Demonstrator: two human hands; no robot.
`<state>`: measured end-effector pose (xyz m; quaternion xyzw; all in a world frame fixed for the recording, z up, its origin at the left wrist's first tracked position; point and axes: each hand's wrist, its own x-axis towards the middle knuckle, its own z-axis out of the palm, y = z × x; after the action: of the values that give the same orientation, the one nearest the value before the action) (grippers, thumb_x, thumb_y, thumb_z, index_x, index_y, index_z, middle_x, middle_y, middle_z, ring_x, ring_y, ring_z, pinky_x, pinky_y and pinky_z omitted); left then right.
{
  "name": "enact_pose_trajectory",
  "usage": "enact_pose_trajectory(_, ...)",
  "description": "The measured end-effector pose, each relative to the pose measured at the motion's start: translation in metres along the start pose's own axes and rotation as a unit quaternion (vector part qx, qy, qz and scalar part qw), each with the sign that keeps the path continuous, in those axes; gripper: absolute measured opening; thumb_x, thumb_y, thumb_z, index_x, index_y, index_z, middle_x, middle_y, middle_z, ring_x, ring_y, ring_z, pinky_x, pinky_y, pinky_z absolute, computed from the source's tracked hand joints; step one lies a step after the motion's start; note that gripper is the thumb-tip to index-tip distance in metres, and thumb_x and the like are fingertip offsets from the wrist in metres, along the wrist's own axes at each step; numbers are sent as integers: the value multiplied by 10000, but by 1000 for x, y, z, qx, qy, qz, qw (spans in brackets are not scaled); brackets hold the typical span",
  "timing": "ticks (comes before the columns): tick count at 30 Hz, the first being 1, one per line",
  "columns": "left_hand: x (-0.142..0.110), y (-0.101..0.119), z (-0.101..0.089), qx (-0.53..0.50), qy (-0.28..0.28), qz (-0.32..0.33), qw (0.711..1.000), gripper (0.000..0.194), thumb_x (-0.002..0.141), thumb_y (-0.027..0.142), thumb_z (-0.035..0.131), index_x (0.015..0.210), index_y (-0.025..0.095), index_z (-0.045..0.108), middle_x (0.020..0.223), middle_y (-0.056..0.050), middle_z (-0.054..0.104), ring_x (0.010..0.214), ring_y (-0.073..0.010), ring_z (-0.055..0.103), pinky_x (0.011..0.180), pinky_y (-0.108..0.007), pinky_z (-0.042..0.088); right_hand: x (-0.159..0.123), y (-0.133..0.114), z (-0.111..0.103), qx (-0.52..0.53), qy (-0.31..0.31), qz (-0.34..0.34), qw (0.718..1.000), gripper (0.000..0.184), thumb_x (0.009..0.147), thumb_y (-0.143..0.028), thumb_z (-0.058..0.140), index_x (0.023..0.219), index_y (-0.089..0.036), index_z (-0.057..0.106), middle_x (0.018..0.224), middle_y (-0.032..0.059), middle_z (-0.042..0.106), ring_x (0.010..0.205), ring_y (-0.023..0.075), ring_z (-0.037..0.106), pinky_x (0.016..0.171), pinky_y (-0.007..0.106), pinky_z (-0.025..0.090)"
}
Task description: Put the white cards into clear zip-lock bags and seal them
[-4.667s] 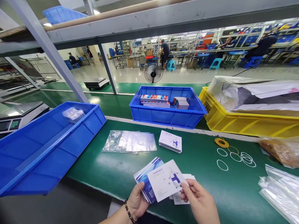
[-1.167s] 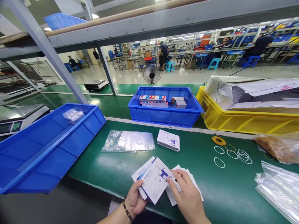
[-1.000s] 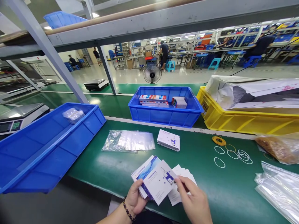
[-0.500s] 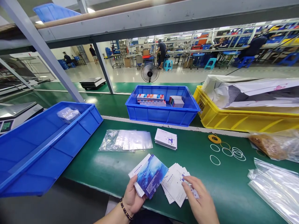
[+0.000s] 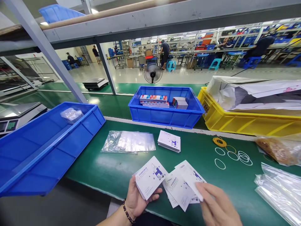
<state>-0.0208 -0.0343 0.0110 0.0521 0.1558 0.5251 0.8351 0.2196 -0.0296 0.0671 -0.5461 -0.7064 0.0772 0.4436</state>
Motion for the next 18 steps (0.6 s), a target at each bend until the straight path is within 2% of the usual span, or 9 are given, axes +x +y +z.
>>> enact_pose_trajectory(1, 0, 0, 1, 0, 5, 0, 1000, 679, 692, 661, 484, 1127, 144, 556, 1087, -173, 629, 858, -318, 641, 691, -359, 474, -3, 5, 1, -25, -28, -90, 995, 243, 755, -239, 532, 957, -273, 661, 934, 53, 685, 829, 244, 634, 745, 355, 487)
enact_pose_trajectory(3, 1, 0, 3, -1, 14, 0, 1000, 658, 693, 646, 500, 1104, 138, 572, 1052, -163, 648, 832, -297, 649, 677, -339, 473, -7, 12, 9, -84, -98, -232, 964, 253, 742, -225, 531, 948, -273, 670, 879, 41, 709, 779, 226, 658, 678, 320, 515)
enact_pose_trajectory(5, 1, 0, 5, -3, 16, 3, 1000, 623, 699, 617, 522, 1082, 130, 586, 1014, -154, 665, 776, -269, 659, 635, -310, 472, -11, 16, 16, -111, -166, -277, 940, 247, 724, -235, 544, 932, -271, 672, 883, 32, 718, 774, 216, 671, 651, 294, 533)
enact_pose_trajectory(6, 1, 0, 6, -4, 16, 5, 1000, 605, 701, 599, 534, 1077, 128, 588, 1003, -151, 670, 751, -259, 662, 615, -299, 469, -13, 16, 19, -112, -184, -270, 938, 250, 723, -246, 541, 936, -270, 670, 910, 34, 716, 794, 219, 672, 663, 297, 540)
enact_pose_trajectory(8, 1, -1, 6, -4, 16, 10, 1000, 582, 705, 562, 555, 1096, 132, 577, 1008, -145, 669, 731, -255, 662, 592, -294, 464, -14, 14, 22, -97, -187, -210, 955, 254, 742, -278, 522, 952, -263, 664, 954, 46, 707, 840, 230, 666, 678, 304, 550)
enact_pose_trajectory(11, 1, -1, 5, -2, 24, 8, 1000, 594, 707, 516, 580, 1170, 148, 525, 1015, -137, 668, 724, -252, 661, 586, -297, 458, -6, 4, 27, -59, -184, -38, 980, 284, 796, -352, 479, 1015, -253, 631, 944, 48, 704, 798, 209, 670, 537, 246, 555)
enact_pose_trajectory(13, 0, -2, 5, 4, 31, 3, 999, 619, 701, 480, 603, 1213, 153, 486, 1004, -135, 672, 711, -246, 661, 583, -296, 455, 4, -6, 34, -34, -192, 55, 979, 318, 816, -401, 450, 1049, -250, 604, 904, 41, 703, 692, 180, 666, 457, 224, 535)
enact_pose_trajectory(15, 0, -3, 5, 16, 35, 11, 999, 645, 690, 432, 633, 1245, 157, 451, 998, -136, 675, 709, -246, 661, 581, -296, 453, 14, -17, 43, -22, -197, 71, 978, 319, 814, -434, 448, 1017, -249, 610, 888, 42, 693, 656, 172, 650, 471, 236, 536)
enact_pose_trajectory(18, -1, -5, 4, 31, 43, 31, 998, 665, 683, 391, 661, 1261, 155, 432, 987, -140, 679, 725, -253, 661, 604, -311, 459, 21, -32, 51, -33, -168, 8, 985, 298, 809, -448, 456, 903, -242, 649, 881, 67, 676, 728, 196, 644, 558, 263, 538)
